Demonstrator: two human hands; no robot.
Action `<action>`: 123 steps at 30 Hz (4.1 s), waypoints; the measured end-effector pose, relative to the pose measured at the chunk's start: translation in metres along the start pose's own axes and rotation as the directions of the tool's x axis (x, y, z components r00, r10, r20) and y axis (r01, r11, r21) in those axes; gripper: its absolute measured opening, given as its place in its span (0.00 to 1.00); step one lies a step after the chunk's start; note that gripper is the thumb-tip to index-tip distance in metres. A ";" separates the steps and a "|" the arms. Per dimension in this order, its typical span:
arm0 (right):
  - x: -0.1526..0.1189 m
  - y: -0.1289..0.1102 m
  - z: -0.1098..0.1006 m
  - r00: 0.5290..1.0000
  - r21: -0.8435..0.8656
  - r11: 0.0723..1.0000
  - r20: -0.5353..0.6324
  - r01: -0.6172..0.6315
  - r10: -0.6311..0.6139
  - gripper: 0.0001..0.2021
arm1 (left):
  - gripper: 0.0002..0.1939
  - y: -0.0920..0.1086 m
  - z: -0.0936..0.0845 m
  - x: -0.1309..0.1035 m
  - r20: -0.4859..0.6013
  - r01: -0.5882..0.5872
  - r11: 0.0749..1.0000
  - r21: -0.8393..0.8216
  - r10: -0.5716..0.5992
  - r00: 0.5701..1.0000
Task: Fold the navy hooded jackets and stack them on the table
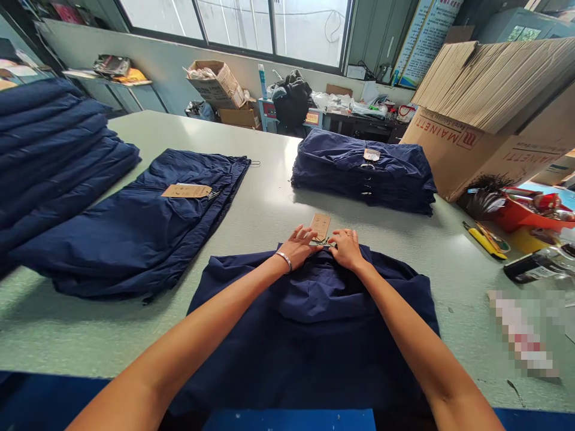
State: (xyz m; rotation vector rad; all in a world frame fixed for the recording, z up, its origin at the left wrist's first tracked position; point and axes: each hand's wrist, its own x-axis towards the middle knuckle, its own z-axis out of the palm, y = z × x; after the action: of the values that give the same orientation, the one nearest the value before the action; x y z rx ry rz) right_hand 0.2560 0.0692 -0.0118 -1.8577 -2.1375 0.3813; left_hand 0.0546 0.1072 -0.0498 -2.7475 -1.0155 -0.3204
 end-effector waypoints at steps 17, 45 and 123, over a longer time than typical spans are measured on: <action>-0.127 -0.043 -0.018 0.868 0.271 0.943 0.402 0.192 -0.292 0.23 | 0.23 0.001 -0.010 0.009 0.130 -0.009 1.000 -0.007 0.010 0.991; -0.127 0.009 -0.045 0.982 -0.007 0.990 -0.131 0.140 -0.139 0.16 | 0.23 -0.003 -0.044 -0.011 0.043 0.202 0.953 -0.225 -0.197 0.979; -0.143 -0.009 0.030 0.982 -0.168 0.971 0.051 -0.170 0.181 0.34 | 0.33 0.121 -0.034 -0.086 0.180 0.588 0.797 -0.140 -0.563 0.806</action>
State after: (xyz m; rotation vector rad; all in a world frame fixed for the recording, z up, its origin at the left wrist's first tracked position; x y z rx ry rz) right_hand 0.2553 -0.0736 -0.0418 -2.1636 -2.1085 0.3179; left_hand 0.0659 -0.0451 -0.0530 -2.5644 -1.9579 -0.3398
